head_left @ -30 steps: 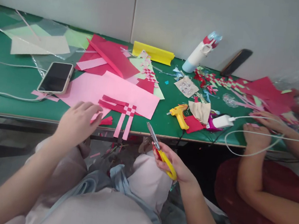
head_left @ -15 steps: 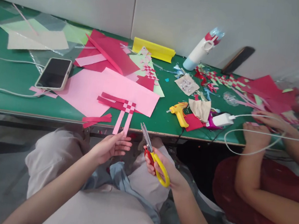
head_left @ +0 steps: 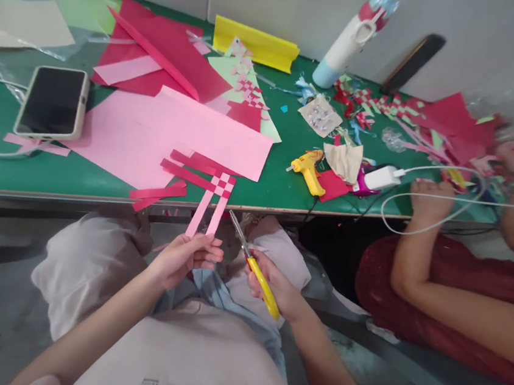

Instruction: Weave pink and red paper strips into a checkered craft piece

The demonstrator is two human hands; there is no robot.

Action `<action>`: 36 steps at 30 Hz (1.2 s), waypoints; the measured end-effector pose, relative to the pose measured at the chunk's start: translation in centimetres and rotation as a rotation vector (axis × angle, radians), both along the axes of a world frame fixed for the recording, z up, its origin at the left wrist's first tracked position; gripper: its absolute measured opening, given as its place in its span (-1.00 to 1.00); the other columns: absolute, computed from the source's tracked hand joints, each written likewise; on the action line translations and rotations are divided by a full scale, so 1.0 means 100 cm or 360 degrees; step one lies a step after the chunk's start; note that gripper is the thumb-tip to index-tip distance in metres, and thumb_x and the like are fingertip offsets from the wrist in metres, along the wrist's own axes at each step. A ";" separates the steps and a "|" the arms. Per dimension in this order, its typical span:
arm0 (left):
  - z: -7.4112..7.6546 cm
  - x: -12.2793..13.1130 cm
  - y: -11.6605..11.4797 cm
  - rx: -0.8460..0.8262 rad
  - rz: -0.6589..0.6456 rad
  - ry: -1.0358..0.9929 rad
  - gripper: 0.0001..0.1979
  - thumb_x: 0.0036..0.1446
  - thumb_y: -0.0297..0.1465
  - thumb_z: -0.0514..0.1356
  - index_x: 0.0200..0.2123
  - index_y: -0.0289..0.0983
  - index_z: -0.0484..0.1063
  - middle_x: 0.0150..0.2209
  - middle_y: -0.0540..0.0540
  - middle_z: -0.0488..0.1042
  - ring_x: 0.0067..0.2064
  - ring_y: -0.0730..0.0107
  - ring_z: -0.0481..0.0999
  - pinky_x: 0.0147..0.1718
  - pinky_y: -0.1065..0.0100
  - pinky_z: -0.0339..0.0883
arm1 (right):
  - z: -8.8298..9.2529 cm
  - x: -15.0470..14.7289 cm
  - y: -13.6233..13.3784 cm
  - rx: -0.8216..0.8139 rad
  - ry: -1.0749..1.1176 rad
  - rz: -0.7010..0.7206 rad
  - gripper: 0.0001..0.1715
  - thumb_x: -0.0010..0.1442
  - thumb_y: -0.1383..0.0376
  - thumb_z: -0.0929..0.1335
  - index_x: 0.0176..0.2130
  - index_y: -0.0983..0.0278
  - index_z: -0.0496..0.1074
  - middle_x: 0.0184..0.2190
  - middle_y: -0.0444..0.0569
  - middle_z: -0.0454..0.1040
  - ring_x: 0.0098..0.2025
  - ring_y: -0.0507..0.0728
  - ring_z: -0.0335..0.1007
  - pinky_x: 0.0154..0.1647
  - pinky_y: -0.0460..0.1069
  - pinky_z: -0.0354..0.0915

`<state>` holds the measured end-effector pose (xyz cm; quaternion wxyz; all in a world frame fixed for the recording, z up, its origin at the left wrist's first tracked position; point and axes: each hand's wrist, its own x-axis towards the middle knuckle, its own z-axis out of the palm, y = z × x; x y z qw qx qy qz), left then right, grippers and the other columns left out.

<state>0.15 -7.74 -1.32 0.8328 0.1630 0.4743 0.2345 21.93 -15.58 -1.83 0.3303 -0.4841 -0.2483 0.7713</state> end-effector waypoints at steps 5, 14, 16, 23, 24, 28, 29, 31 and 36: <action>-0.003 -0.007 -0.006 0.0037 -0.0180 -0.0073 -0.69 -0.05 -0.27 0.39 -0.31 -0.41 0.58 -0.36 -0.23 0.63 -0.34 0.29 0.62 -0.38 0.41 0.53 | -0.001 -0.008 -0.012 -0.0129 0.0043 -0.0001 -0.44 0.07 0.11 0.45 0.00 0.16 0.23 -0.46 -0.20 0.22 -0.58 -0.07 -0.03 -0.60 -0.10 -0.12; -0.014 0.002 0.015 0.0128 0.0107 0.0036 -0.68 -0.07 -0.29 0.36 -0.29 -0.41 0.55 -0.35 -0.21 0.62 -0.34 0.26 0.61 -0.43 0.36 0.53 | 0.005 -0.027 -0.011 -0.0131 0.0036 -0.0098 -0.58 0.13 0.09 0.42 -0.10 0.17 0.23 -0.53 -0.24 0.16 -0.59 -0.08 -0.06 -0.57 -0.10 -0.13; -0.015 0.000 0.019 0.0106 0.0155 -0.0010 -0.68 -0.05 -0.26 0.33 -0.29 -0.41 0.56 -0.35 -0.20 0.61 -0.35 0.28 0.60 -0.43 0.36 0.53 | 0.003 -0.028 -0.011 -0.0125 0.0065 -0.0115 -0.57 0.13 0.12 0.42 -0.11 0.18 0.21 -0.51 -0.25 0.16 -0.58 -0.09 -0.06 -0.58 -0.13 -0.13; -0.013 -0.009 0.030 0.0129 0.0143 0.0075 -0.67 -0.07 -0.22 0.33 -0.35 -0.40 0.59 -0.39 -0.17 0.61 -0.41 0.37 0.57 -0.42 0.43 0.48 | 0.003 -0.025 -0.008 -0.0095 0.0109 -0.0165 -0.51 0.12 0.11 0.44 -0.09 0.19 0.18 -0.50 -0.25 0.17 -0.57 -0.09 -0.07 -0.60 -0.13 -0.11; -0.012 -0.008 0.033 0.0173 0.0106 0.0093 -0.66 -0.11 -0.21 0.36 -0.37 -0.39 0.59 -0.41 -0.17 0.61 -0.41 0.37 0.56 -0.42 0.43 0.47 | 0.003 -0.025 -0.008 -0.0097 0.0092 -0.0163 -0.52 0.12 0.12 0.43 -0.09 0.20 0.18 -0.50 -0.25 0.17 -0.58 -0.09 -0.07 -0.60 -0.14 -0.10; -0.006 0.001 0.045 0.0275 -0.0106 0.0164 -0.59 -0.24 -0.15 0.43 -0.44 -0.39 0.58 -0.46 -0.18 0.59 -0.43 0.33 0.56 -0.44 0.41 0.43 | 0.001 -0.022 -0.008 -0.0067 0.0025 -0.0136 -0.54 0.18 0.09 0.38 -0.05 0.21 0.18 -0.52 -0.26 0.18 -0.60 -0.10 -0.06 -0.62 -0.15 -0.10; -0.004 0.003 0.047 0.0277 -0.0170 0.0185 -0.59 -0.26 -0.15 0.44 -0.44 -0.39 0.58 -0.47 -0.19 0.59 -0.44 0.33 0.56 -0.45 0.41 0.42 | 0.000 -0.021 -0.008 -0.0048 0.0011 -0.0130 -0.53 0.19 0.07 0.37 -0.03 0.22 0.18 -0.52 -0.26 0.19 -0.60 -0.10 -0.05 -0.62 -0.15 -0.10; -0.001 0.008 0.050 0.0290 -0.0268 0.0225 -0.59 -0.28 -0.20 0.46 -0.42 -0.40 0.58 -0.48 -0.19 0.58 -0.45 0.33 0.55 -0.46 0.41 0.40 | -0.001 -0.021 -0.009 0.0007 -0.0022 -0.0111 -0.51 0.20 0.04 0.35 -0.01 0.23 0.17 -0.53 -0.27 0.19 -0.60 -0.09 -0.04 -0.63 -0.15 -0.09; -0.003 0.013 0.051 0.0304 -0.0277 0.0263 -0.65 -0.28 -0.27 0.48 -0.44 -0.39 0.57 -0.47 -0.19 0.59 -0.44 0.35 0.55 -0.46 0.41 0.40 | -0.002 -0.023 -0.009 0.0066 -0.0059 -0.0090 -0.44 0.17 0.02 0.38 0.02 0.22 0.16 -0.53 -0.28 0.20 -0.61 -0.10 -0.04 -0.63 -0.13 -0.08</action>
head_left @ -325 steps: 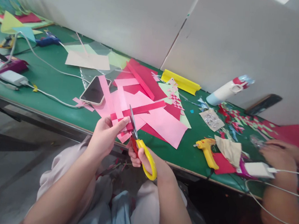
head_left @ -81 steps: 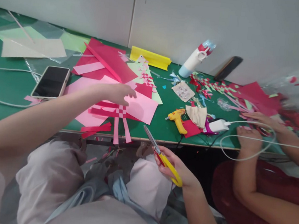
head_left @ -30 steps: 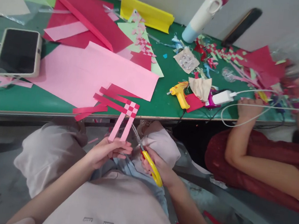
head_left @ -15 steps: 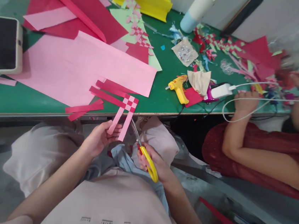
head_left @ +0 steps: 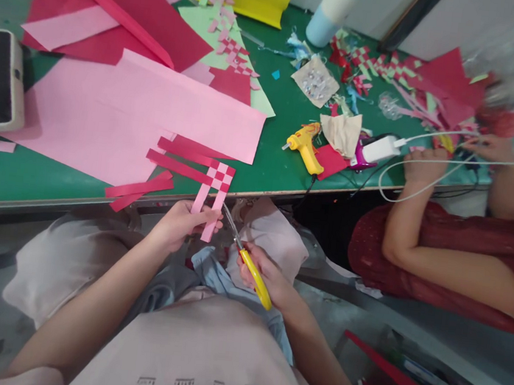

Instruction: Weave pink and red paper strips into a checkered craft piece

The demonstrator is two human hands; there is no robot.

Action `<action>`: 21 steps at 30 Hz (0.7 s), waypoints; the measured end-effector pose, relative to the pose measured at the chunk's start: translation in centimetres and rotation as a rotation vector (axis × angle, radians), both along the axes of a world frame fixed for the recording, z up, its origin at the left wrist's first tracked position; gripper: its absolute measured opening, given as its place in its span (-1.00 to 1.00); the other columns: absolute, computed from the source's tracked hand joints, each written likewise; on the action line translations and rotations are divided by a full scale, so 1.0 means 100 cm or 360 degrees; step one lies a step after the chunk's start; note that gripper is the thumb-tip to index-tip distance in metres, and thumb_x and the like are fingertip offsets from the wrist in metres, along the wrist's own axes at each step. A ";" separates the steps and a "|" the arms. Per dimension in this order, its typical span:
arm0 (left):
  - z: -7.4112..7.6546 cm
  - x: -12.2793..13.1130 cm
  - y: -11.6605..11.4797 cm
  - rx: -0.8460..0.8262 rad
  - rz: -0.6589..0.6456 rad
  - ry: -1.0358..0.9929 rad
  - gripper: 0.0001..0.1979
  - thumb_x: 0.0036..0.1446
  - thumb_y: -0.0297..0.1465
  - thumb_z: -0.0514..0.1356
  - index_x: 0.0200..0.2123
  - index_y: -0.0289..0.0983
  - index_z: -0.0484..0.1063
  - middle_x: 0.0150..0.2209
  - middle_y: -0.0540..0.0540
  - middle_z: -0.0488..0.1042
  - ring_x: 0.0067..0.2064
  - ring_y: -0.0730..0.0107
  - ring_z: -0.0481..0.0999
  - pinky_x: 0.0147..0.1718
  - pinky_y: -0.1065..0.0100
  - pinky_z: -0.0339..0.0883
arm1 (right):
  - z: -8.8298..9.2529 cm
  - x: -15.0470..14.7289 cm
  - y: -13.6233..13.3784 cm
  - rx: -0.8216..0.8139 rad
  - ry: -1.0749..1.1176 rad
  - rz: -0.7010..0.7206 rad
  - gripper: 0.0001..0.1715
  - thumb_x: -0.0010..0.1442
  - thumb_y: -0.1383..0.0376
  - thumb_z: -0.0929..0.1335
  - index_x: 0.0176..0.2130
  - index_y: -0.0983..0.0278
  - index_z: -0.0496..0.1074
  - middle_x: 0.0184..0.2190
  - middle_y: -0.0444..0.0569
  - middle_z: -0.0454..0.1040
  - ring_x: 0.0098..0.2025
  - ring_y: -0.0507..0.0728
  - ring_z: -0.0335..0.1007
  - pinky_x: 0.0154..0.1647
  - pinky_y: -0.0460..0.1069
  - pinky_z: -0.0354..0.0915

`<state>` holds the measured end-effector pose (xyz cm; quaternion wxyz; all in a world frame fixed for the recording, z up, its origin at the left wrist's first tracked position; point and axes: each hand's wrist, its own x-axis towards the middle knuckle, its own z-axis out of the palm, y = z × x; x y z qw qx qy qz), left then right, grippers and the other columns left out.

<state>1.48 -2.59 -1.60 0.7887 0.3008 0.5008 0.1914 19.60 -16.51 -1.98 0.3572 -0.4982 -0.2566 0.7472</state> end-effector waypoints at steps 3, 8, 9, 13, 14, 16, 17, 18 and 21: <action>-0.002 0.001 -0.003 -0.0039 0.0008 0.0012 -0.65 -0.26 -0.25 0.48 -0.45 -0.39 0.57 -0.47 -0.19 0.59 -0.44 0.33 0.56 -0.48 0.40 0.40 | -0.001 -0.003 -0.001 -0.0022 0.0038 -0.0021 -0.48 0.19 0.01 0.36 -0.01 0.22 0.17 -0.53 -0.27 0.20 -0.61 -0.10 -0.04 -0.62 -0.13 -0.08; -0.003 0.001 -0.006 -0.0050 -0.0029 -0.0028 -0.63 -0.25 -0.20 0.47 -0.44 -0.38 0.57 -0.46 -0.19 0.59 -0.45 0.35 0.55 -0.49 0.41 0.40 | -0.002 -0.007 -0.003 -0.0097 0.0151 -0.0077 -0.54 0.15 0.05 0.40 -0.10 0.20 0.19 -0.55 -0.29 0.15 -0.62 -0.11 -0.13 -0.62 -0.13 -0.15; -0.004 0.001 -0.006 -0.0037 -0.0044 -0.0042 -0.62 -0.22 -0.19 0.45 -0.43 -0.38 0.57 -0.45 -0.19 0.59 -0.45 0.35 0.55 -0.49 0.41 0.40 | -0.002 -0.007 -0.003 -0.0113 0.0164 -0.0090 -0.53 0.13 0.06 0.42 -0.09 0.20 0.20 -0.54 -0.28 0.14 -0.61 -0.11 -0.14 -0.62 -0.13 -0.16; -0.007 -0.002 -0.007 0.0005 -0.0046 -0.0049 -0.64 -0.20 -0.17 0.44 -0.46 -0.37 0.56 -0.48 -0.15 0.58 -0.47 0.38 0.53 -0.49 0.42 0.39 | -0.001 -0.008 -0.003 -0.0146 0.0184 -0.0099 -0.49 0.12 0.08 0.42 -0.04 0.19 0.20 -0.53 -0.28 0.12 -0.60 -0.10 -0.11 -0.61 -0.14 -0.14; -0.007 -0.002 -0.008 0.0004 -0.0043 -0.0043 -0.65 -0.21 -0.18 0.44 -0.46 -0.36 0.56 -0.49 -0.14 0.57 -0.47 0.39 0.52 -0.50 0.43 0.38 | -0.001 -0.009 -0.003 -0.0147 0.0188 -0.0095 -0.49 0.13 0.08 0.42 -0.04 0.19 0.20 -0.53 -0.28 0.13 -0.59 -0.09 -0.10 -0.61 -0.14 -0.14; -0.007 -0.003 -0.008 -0.0001 -0.0042 -0.0035 -0.66 -0.21 -0.18 0.45 -0.47 -0.35 0.56 -0.50 -0.13 0.56 -0.49 0.40 0.51 -0.51 0.43 0.37 | -0.001 -0.008 -0.002 -0.0142 0.0187 -0.0094 -0.49 0.13 0.09 0.42 -0.03 0.19 0.20 -0.53 -0.27 0.14 -0.59 -0.09 -0.08 -0.61 -0.14 -0.14; -0.007 -0.003 -0.009 -0.0002 -0.0040 -0.0036 -0.66 -0.22 -0.19 0.45 -0.47 -0.35 0.57 -0.51 -0.13 0.56 -0.50 0.41 0.50 -0.52 0.43 0.37 | -0.002 -0.008 -0.002 -0.0141 0.0182 -0.0095 -0.49 0.13 0.09 0.42 -0.02 0.19 0.20 -0.53 -0.27 0.14 -0.59 -0.09 -0.09 -0.61 -0.14 -0.14; -0.007 -0.003 -0.009 0.0001 -0.0037 -0.0038 -0.67 -0.22 -0.19 0.45 -0.48 -0.34 0.57 -0.51 -0.12 0.56 -0.50 0.41 0.50 -0.51 0.43 0.37 | -0.002 -0.008 -0.002 -0.0142 0.0177 -0.0093 -0.49 0.13 0.09 0.42 -0.02 0.19 0.20 -0.54 -0.28 0.14 -0.60 -0.09 -0.10 -0.62 -0.13 -0.15; -0.007 -0.002 -0.010 0.0020 -0.0046 -0.0048 -0.69 -0.19 -0.20 0.44 -0.48 -0.33 0.58 -0.49 -0.12 0.56 -0.50 0.42 0.50 -0.51 0.43 0.38 | -0.001 -0.009 0.000 -0.0163 0.0146 -0.0071 -0.49 0.13 0.08 0.41 -0.03 0.19 0.21 -0.57 -0.30 0.13 -0.62 -0.08 -0.14 -0.63 -0.13 -0.16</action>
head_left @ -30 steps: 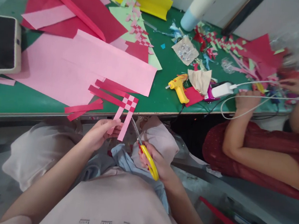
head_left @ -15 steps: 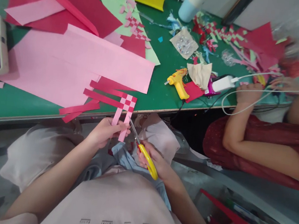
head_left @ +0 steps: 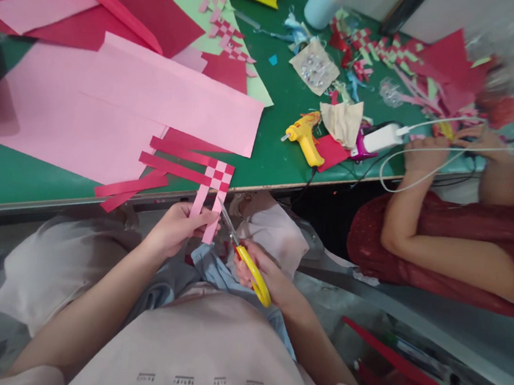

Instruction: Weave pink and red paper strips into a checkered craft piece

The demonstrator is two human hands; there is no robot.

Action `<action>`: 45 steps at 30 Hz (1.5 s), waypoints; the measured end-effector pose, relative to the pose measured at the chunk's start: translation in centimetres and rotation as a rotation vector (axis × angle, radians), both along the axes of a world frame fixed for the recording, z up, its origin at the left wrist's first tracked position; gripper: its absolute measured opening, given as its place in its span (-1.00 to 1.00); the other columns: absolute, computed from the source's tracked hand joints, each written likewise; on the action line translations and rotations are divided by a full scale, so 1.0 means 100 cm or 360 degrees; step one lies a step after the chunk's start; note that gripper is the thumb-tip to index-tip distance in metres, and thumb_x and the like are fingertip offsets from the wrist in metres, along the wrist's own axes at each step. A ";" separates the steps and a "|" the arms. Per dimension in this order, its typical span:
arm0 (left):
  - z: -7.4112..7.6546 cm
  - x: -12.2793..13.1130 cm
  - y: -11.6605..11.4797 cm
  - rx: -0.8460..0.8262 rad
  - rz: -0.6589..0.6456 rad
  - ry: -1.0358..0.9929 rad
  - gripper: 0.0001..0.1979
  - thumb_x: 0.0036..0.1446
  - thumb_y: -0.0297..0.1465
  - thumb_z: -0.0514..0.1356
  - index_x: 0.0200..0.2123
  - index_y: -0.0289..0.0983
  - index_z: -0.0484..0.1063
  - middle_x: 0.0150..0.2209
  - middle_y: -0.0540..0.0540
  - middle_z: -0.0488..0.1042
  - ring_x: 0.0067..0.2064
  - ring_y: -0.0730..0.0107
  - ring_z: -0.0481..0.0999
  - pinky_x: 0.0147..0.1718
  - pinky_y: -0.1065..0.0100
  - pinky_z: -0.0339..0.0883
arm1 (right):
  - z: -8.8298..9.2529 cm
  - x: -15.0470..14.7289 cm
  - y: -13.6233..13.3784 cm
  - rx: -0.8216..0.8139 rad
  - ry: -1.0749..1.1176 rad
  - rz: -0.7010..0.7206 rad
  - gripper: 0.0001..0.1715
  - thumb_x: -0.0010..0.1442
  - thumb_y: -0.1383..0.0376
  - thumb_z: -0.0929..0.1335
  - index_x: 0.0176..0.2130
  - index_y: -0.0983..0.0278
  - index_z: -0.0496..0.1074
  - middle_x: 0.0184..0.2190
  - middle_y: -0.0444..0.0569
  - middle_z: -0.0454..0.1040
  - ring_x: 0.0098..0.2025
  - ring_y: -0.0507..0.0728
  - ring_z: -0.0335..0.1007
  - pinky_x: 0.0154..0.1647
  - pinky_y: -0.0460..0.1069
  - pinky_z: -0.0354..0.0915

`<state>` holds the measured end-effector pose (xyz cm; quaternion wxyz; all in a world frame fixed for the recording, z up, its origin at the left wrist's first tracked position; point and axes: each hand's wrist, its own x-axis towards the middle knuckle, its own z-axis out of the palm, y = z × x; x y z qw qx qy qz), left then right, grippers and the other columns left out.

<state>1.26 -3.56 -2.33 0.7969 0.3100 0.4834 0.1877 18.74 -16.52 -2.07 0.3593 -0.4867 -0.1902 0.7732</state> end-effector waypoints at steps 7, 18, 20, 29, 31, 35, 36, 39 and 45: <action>0.001 0.002 -0.001 0.0048 -0.0019 0.0011 -0.68 -0.20 -0.18 0.44 -0.52 -0.33 0.57 -0.50 -0.13 0.55 -0.49 0.41 0.49 -0.50 0.43 0.37 | 0.001 0.002 0.000 0.0023 0.0003 -0.0011 -0.53 0.16 0.07 0.40 -0.03 0.17 0.21 -0.53 -0.28 0.16 -0.60 -0.10 -0.08 -0.60 -0.13 -0.12; 0.002 0.002 0.000 0.0061 -0.0003 0.0052 -0.68 -0.23 -0.19 0.44 -0.53 -0.34 0.56 -0.54 -0.10 0.53 -0.51 0.43 0.46 -0.52 0.43 0.35 | -0.001 0.004 -0.002 -0.0032 -0.0030 -0.0028 -0.54 0.13 0.10 0.42 -0.06 0.18 0.22 -0.50 -0.27 0.19 -0.59 -0.11 -0.03 -0.60 -0.15 -0.07; 0.002 0.001 0.000 0.0070 -0.0010 0.0059 -0.67 -0.24 -0.18 0.44 -0.52 -0.34 0.56 -0.54 -0.10 0.53 -0.51 0.43 0.46 -0.53 0.44 0.34 | 0.000 0.004 -0.001 -0.0026 -0.0032 -0.0018 -0.57 0.15 0.11 0.41 -0.07 0.19 0.23 -0.51 -0.27 0.19 -0.60 -0.11 -0.03 -0.60 -0.14 -0.06; -0.002 0.001 -0.001 0.0136 -0.0052 0.0076 -0.70 -0.16 -0.18 0.41 -0.52 -0.32 0.57 -0.53 -0.10 0.53 -0.53 0.47 0.44 -0.58 0.47 0.26 | 0.002 0.003 -0.002 0.0022 -0.0071 -0.0003 -0.55 0.16 0.06 0.39 -0.06 0.19 0.22 -0.53 -0.28 0.17 -0.60 -0.09 -0.03 -0.59 -0.13 -0.07; -0.001 0.001 -0.002 0.0121 -0.0042 0.0049 -0.70 -0.18 -0.18 0.42 -0.52 -0.32 0.57 -0.52 -0.10 0.54 -0.52 0.46 0.45 -0.55 0.46 0.29 | 0.002 0.003 -0.002 0.0030 -0.0058 -0.0002 -0.55 0.16 0.05 0.39 -0.07 0.19 0.22 -0.53 -0.28 0.17 -0.60 -0.09 -0.03 -0.60 -0.13 -0.08; 0.001 0.002 -0.001 0.0094 0.0008 0.0047 -0.66 -0.24 -0.16 0.44 -0.53 -0.32 0.57 -0.53 -0.10 0.53 -0.52 0.45 0.45 -0.54 0.45 0.31 | 0.004 0.002 -0.002 0.0010 -0.0041 -0.0020 -0.57 0.17 0.07 0.39 -0.09 0.20 0.20 -0.55 -0.29 0.15 -0.61 -0.10 -0.06 -0.60 -0.13 -0.12; 0.001 0.002 -0.001 0.0091 0.0008 0.0051 -0.66 -0.25 -0.16 0.45 -0.53 -0.33 0.57 -0.53 -0.10 0.54 -0.52 0.45 0.45 -0.54 0.45 0.31 | 0.005 0.002 -0.002 0.0010 -0.0041 -0.0022 -0.57 0.17 0.07 0.39 -0.09 0.20 0.20 -0.55 -0.30 0.14 -0.61 -0.10 -0.07 -0.60 -0.12 -0.12; 0.001 0.002 0.000 0.0105 -0.0004 0.0066 -0.67 -0.25 -0.16 0.45 -0.53 -0.32 0.57 -0.52 -0.10 0.54 -0.52 0.44 0.46 -0.54 0.44 0.32 | 0.006 0.001 -0.001 0.0005 -0.0045 -0.0022 -0.58 0.18 0.07 0.38 -0.09 0.19 0.20 -0.55 -0.29 0.13 -0.60 -0.09 -0.07 -0.60 -0.12 -0.14; -0.001 0.001 -0.001 0.0131 -0.0025 0.0072 -0.66 -0.23 -0.16 0.44 -0.53 -0.33 0.57 -0.54 -0.09 0.52 -0.53 0.47 0.44 -0.55 0.47 0.30 | 0.003 0.001 -0.001 0.0006 -0.0054 -0.0036 -0.58 0.16 0.07 0.39 -0.10 0.19 0.22 -0.55 -0.27 0.14 -0.60 -0.08 -0.05 -0.60 -0.11 -0.13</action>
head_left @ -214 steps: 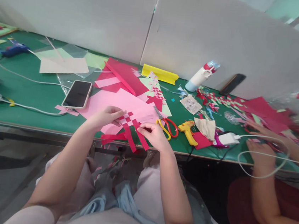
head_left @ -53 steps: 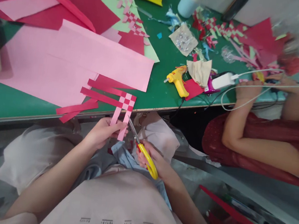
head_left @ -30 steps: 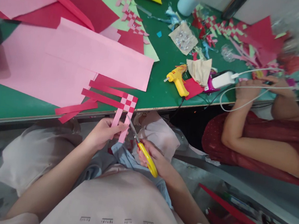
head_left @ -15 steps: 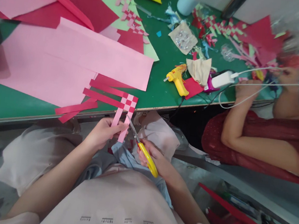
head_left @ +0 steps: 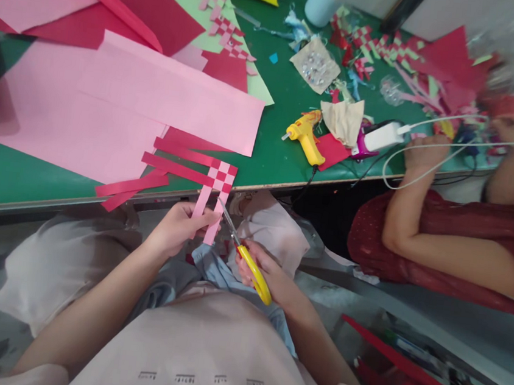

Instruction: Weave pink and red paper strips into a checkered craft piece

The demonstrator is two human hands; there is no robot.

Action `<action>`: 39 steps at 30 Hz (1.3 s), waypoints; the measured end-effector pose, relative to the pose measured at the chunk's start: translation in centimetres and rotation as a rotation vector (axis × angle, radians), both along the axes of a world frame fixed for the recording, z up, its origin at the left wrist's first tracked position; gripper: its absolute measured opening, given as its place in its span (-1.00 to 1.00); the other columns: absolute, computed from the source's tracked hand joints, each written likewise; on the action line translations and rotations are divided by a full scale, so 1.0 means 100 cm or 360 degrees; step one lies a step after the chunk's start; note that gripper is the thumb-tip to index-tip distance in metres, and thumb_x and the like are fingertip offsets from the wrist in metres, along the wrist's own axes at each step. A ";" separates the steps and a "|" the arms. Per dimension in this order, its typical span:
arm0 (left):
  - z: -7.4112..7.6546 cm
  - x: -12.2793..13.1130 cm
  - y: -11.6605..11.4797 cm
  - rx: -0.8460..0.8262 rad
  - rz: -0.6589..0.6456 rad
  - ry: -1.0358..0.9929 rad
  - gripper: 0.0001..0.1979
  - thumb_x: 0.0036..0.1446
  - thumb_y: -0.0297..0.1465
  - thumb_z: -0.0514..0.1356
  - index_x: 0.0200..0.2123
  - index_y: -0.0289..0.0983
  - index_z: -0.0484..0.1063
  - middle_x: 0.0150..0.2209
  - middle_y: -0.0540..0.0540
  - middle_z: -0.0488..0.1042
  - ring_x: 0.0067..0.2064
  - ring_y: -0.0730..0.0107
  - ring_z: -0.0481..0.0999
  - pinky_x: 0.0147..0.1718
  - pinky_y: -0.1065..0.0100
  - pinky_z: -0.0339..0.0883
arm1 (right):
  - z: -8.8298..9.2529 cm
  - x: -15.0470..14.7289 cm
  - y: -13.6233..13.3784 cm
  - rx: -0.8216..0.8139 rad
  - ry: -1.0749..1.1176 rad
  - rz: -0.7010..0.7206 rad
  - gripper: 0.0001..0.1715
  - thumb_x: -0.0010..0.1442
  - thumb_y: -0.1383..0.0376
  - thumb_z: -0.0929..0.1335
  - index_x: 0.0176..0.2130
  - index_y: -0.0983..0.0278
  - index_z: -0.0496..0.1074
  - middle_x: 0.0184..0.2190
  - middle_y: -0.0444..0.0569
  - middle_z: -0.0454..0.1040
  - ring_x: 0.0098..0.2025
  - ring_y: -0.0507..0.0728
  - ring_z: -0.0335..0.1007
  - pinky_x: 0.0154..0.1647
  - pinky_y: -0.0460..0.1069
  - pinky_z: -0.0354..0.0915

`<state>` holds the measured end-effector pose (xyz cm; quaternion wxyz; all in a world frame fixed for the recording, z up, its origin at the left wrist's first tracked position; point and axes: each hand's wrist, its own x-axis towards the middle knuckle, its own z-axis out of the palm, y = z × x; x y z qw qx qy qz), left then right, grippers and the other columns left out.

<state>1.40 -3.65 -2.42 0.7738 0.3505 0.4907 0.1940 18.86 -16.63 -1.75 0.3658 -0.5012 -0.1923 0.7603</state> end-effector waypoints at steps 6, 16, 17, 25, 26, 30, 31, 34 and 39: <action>0.000 -0.001 0.000 -0.0034 -0.0003 -0.0002 -0.65 -0.24 -0.16 0.44 -0.51 -0.34 0.57 -0.54 -0.08 0.53 -0.53 0.49 0.44 -0.55 0.49 0.31 | -0.006 0.003 -0.002 -0.0062 0.0059 0.0027 -0.51 0.14 0.10 0.42 -0.04 0.22 0.21 -0.54 -0.29 0.15 -0.60 -0.10 -0.05 -0.60 -0.13 -0.11; -0.002 -0.002 0.001 -0.0043 -0.0030 0.0028 -0.67 -0.22 -0.17 0.43 -0.50 -0.33 0.56 -0.55 -0.07 0.53 -0.53 0.48 0.45 -0.56 0.47 0.29 | -0.014 0.008 -0.009 -0.0022 0.0058 0.0026 -0.46 0.13 0.08 0.43 0.03 0.16 0.23 -0.47 -0.25 0.21 -0.58 -0.11 0.02 -0.59 -0.15 -0.05; -0.002 -0.002 0.001 -0.0046 -0.0030 0.0026 -0.67 -0.22 -0.17 0.43 -0.50 -0.33 0.56 -0.55 -0.07 0.53 -0.53 0.48 0.45 -0.56 0.47 0.30 | -0.013 0.009 -0.008 -0.0023 0.0058 0.0033 -0.44 0.12 0.06 0.43 0.03 0.16 0.23 -0.48 -0.25 0.20 -0.58 -0.11 0.02 -0.59 -0.15 -0.05; 0.001 -0.002 0.001 -0.0055 -0.0036 0.0000 -0.66 -0.23 -0.18 0.44 -0.52 -0.35 0.55 -0.57 -0.07 0.51 -0.54 0.49 0.43 -0.58 0.48 0.28 | -0.002 0.008 -0.002 -0.0062 0.0040 0.0038 -0.34 0.04 -0.01 0.46 0.01 0.20 0.23 -0.51 -0.26 0.18 -0.57 -0.10 0.01 -0.58 -0.15 -0.05; 0.002 -0.002 0.002 -0.0053 -0.0040 -0.0005 -0.66 -0.22 -0.18 0.44 -0.52 -0.35 0.55 -0.57 -0.07 0.51 -0.54 0.49 0.43 -0.58 0.48 0.28 | -0.001 0.008 -0.001 -0.0071 0.0036 0.0036 -0.34 0.04 -0.01 0.46 0.01 0.20 0.23 -0.51 -0.26 0.18 -0.57 -0.09 0.01 -0.58 -0.15 -0.06; 0.002 -0.001 0.002 -0.0060 -0.0035 0.0005 -0.66 -0.24 -0.18 0.44 -0.53 -0.35 0.55 -0.58 -0.07 0.50 -0.55 0.48 0.42 -0.59 0.46 0.28 | -0.002 0.007 -0.001 -0.0093 0.0030 0.0050 -0.38 0.07 0.03 0.45 0.00 0.20 0.22 -0.54 -0.27 0.17 -0.56 -0.08 0.01 -0.58 -0.16 -0.05; 0.002 -0.001 0.003 -0.0061 -0.0034 0.0008 -0.66 -0.24 -0.18 0.44 -0.52 -0.35 0.55 -0.58 -0.07 0.50 -0.55 0.48 0.42 -0.60 0.46 0.28 | -0.003 0.008 -0.001 -0.0096 0.0032 0.0054 -0.39 0.07 0.03 0.45 0.00 0.20 0.22 -0.54 -0.27 0.17 -0.56 -0.08 0.01 -0.59 -0.16 -0.05; 0.002 -0.001 0.003 -0.0057 -0.0038 0.0012 -0.66 -0.24 -0.17 0.44 -0.52 -0.35 0.55 -0.58 -0.07 0.50 -0.55 0.47 0.42 -0.60 0.46 0.28 | -0.006 0.008 -0.001 -0.0098 0.0034 0.0062 -0.40 0.07 0.03 0.44 -0.01 0.20 0.22 -0.55 -0.27 0.19 -0.57 -0.08 0.00 -0.59 -0.16 -0.06; 0.001 -0.001 0.002 -0.0042 -0.0042 0.0016 -0.66 -0.22 -0.17 0.43 -0.52 -0.35 0.55 -0.58 -0.07 0.50 -0.56 0.48 0.42 -0.60 0.46 0.28 | -0.006 0.008 -0.002 -0.0074 0.0012 0.0083 -0.39 0.08 0.02 0.43 0.00 0.20 0.21 -0.56 -0.28 0.18 -0.59 -0.08 -0.02 -0.61 -0.15 -0.07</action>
